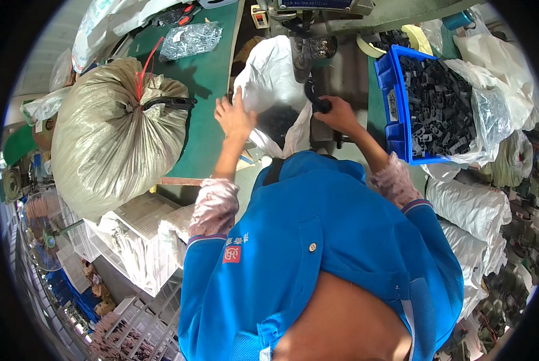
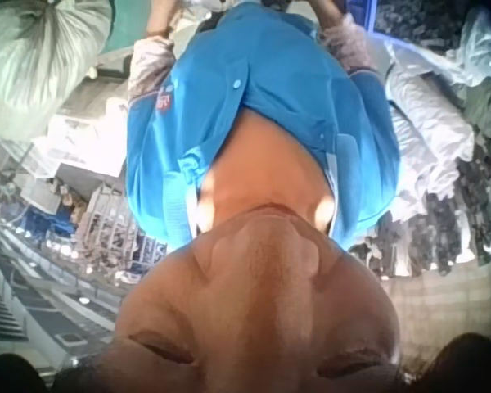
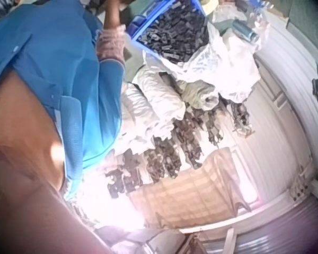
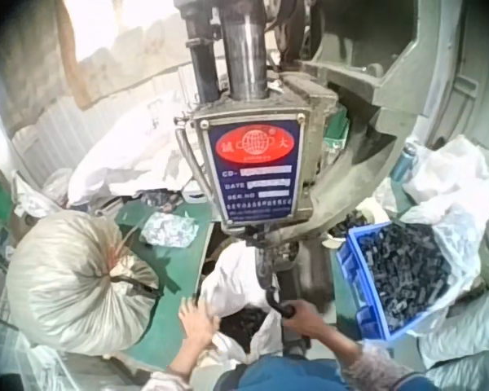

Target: The person retrieves a white sack from the floor and places it on a workbench. They open the sack and remove a black plastic component, inspecting it before placing it on the table. The person then uses red-handled shears to cut the tie on a large green sack. They proceed to pick up small metal springs from a blue bin and attach them to the black plastic component.

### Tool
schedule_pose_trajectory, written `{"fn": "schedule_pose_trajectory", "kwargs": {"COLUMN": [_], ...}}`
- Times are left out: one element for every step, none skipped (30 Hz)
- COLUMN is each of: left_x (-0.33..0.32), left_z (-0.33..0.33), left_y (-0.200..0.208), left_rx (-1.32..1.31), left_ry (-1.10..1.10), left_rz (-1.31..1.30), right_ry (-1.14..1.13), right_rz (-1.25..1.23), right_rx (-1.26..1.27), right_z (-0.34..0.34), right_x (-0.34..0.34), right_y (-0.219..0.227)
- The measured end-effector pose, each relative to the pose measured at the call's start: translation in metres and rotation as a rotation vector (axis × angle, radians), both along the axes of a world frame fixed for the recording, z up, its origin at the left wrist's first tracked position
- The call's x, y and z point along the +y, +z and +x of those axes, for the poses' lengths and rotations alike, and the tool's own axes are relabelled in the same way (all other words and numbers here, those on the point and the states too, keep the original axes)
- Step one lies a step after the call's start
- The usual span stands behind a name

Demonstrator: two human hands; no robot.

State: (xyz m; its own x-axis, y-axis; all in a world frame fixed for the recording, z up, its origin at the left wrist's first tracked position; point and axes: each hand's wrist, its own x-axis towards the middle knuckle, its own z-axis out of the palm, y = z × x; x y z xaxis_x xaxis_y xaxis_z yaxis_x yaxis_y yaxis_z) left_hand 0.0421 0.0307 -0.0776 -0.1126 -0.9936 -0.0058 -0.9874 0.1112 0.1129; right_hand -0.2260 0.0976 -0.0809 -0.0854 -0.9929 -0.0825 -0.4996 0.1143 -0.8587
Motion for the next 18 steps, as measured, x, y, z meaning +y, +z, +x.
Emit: {"fn": "schedule_pose_trajectory", "kwargs": {"left_x": [-0.006, -0.011, -0.015, -0.018, -0.02, -0.023, -0.019, -0.02, -0.013, -0.01, -0.008, -0.004, 0.001, 0.005, 0.01, 0.016, 0.019, 0.018], "left_z": [0.005, 0.008, 0.016, 0.026, 0.041, 0.053, 0.067, 0.088, 0.096, 0.099, 0.103, 0.105, 0.108, 0.093, 0.068, 0.053, 0.047, 0.041], "left_y": [-0.002, 0.0, 0.003, -0.009, -0.029, -0.041, -0.042, -0.045, -0.036, -0.019, -0.025, -0.035, -0.043, -0.032, -0.004, 0.015, 0.02, 0.022], "left_rx": [0.08, 0.162, 0.239, 0.23, 0.219, 0.206, 0.35, 0.417, 0.582, 0.741, 0.663, 0.582, 0.501, 0.298, 0.093, -0.117, 0.102, 0.326], "left_ry": [0.025, 0.053, 0.089, 0.051, 0.02, -0.027, 0.018, 0.048, 0.26, 0.471, 0.393, 0.316, 0.239, 0.139, 0.036, -0.051, -0.028, -0.013], "left_rz": [0.154, 0.307, 0.459, 0.44, 0.415, 0.395, 0.218, 0.212, 0.379, 0.54, 0.484, 0.433, 0.382, 0.162, -0.058, -0.279, -0.244, -0.209], "right_ry": [0.032, 0.066, 0.124, 0.181, 0.246, 0.117, -0.025, -0.184, -0.197, -0.258, -0.231, -0.207, -0.202, -0.217, -0.233, -0.258, -0.271, -0.29], "right_rz": [0.199, 0.396, 0.427, 0.456, 0.476, 0.402, 0.333, 0.214, 0.27, 0.383, 0.434, 0.49, 0.472, 0.452, 0.433, 0.298, 0.161, 0.023], "right_rx": [-0.215, -0.428, -0.277, -0.125, 0.027, 0.181, 0.332, 0.317, 0.12, 0.009, -0.021, -0.049, -0.085, -0.121, -0.161, -0.126, -0.09, -0.054], "right_z": [0.009, 0.014, 0.018, 0.022, 0.028, 0.024, 0.01, -0.006, -0.02, -0.034, -0.034, -0.034, -0.036, -0.04, -0.043, -0.04, -0.032, -0.026], "right_x": [-0.01, -0.02, -0.026, -0.03, -0.035, -0.031, -0.02, -0.005, 0.01, 0.022, 0.034, 0.045, 0.047, 0.049, 0.051, 0.05, 0.047, 0.045], "right_y": [-0.009, -0.018, -0.024, -0.029, -0.037, -0.06, -0.09, -0.108, -0.078, -0.077, -0.064, -0.051, -0.052, -0.056, -0.059, -0.045, -0.012, 0.02]}}
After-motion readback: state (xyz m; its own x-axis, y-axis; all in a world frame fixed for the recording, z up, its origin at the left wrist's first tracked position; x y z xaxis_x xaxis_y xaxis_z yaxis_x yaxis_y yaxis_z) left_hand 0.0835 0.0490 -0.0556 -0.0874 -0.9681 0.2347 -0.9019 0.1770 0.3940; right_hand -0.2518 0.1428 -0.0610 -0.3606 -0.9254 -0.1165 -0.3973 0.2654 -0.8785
